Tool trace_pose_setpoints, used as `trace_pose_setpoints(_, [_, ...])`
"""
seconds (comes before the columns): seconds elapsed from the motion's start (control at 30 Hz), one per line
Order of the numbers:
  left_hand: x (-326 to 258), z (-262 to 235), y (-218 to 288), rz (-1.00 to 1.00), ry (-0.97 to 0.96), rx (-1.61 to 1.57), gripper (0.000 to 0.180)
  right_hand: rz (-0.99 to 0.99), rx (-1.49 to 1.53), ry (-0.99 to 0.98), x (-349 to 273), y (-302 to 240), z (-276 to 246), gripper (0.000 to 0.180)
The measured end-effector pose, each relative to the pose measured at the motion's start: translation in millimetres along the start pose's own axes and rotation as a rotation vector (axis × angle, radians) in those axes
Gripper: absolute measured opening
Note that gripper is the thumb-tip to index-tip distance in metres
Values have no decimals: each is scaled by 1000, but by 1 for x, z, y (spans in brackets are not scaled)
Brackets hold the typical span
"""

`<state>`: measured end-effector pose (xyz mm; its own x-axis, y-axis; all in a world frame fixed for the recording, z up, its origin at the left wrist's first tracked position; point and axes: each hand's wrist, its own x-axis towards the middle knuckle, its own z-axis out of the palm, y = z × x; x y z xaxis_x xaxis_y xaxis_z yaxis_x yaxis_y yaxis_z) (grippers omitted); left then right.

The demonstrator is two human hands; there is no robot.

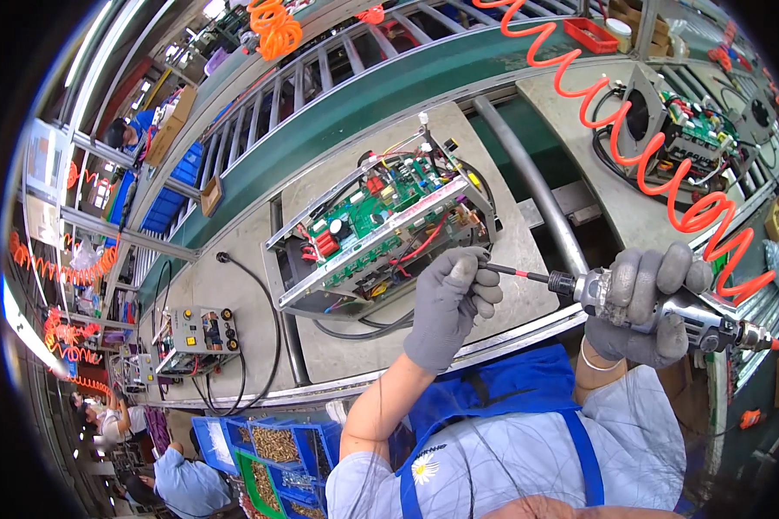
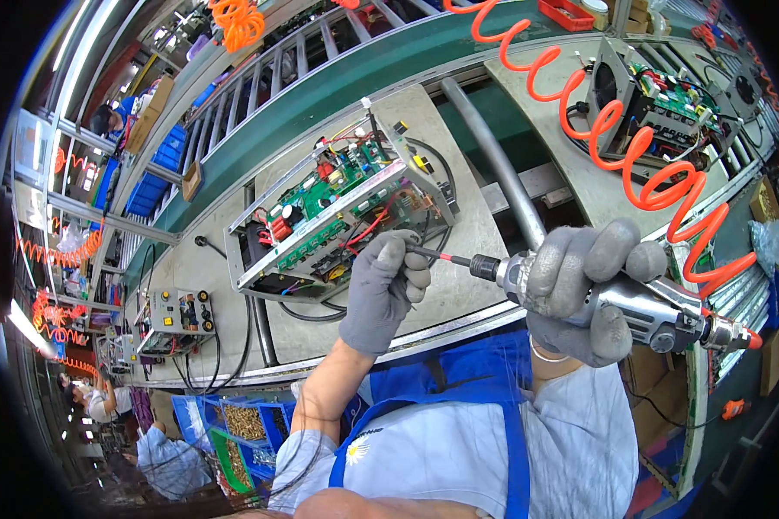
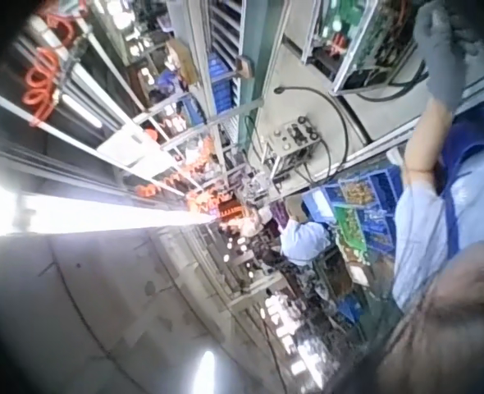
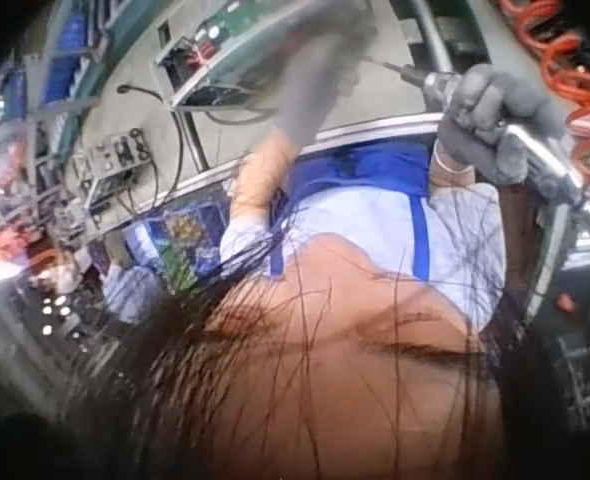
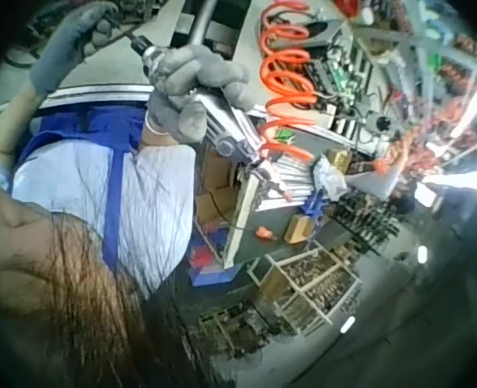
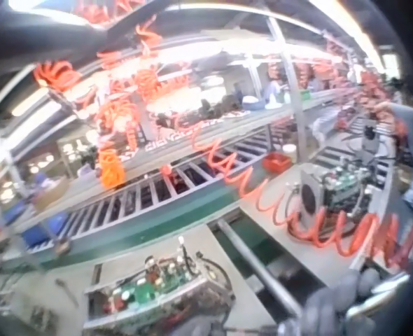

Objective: The person assembles an electronic device by securing a circuit board into a metal chassis using a pneumatic screwdriver. They repeatedly pick screws from bins, drive them into the board, and adjust the unit's position on the workbench.

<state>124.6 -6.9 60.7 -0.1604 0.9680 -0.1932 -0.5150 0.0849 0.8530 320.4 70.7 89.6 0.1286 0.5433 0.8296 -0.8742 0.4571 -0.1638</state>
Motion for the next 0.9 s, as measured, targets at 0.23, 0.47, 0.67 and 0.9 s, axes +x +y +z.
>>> trace_pose_setpoints(0.23, [45,-24,57,867,153,1292,22,-65,-8,114,24,-12,6,37])
trace_pose_setpoints(0.47, [119,-41,107,954,-290,1773,21,-100,-108,-15,42,1,3,50])
trace_pose_setpoints(0.67, [149,-68,87,645,-405,1336,17,76,-116,-208,72,24,7,53])
trace_pose_setpoints(0.9, [147,-60,94,545,-350,1279,21,239,-266,-196,120,80,26,44])
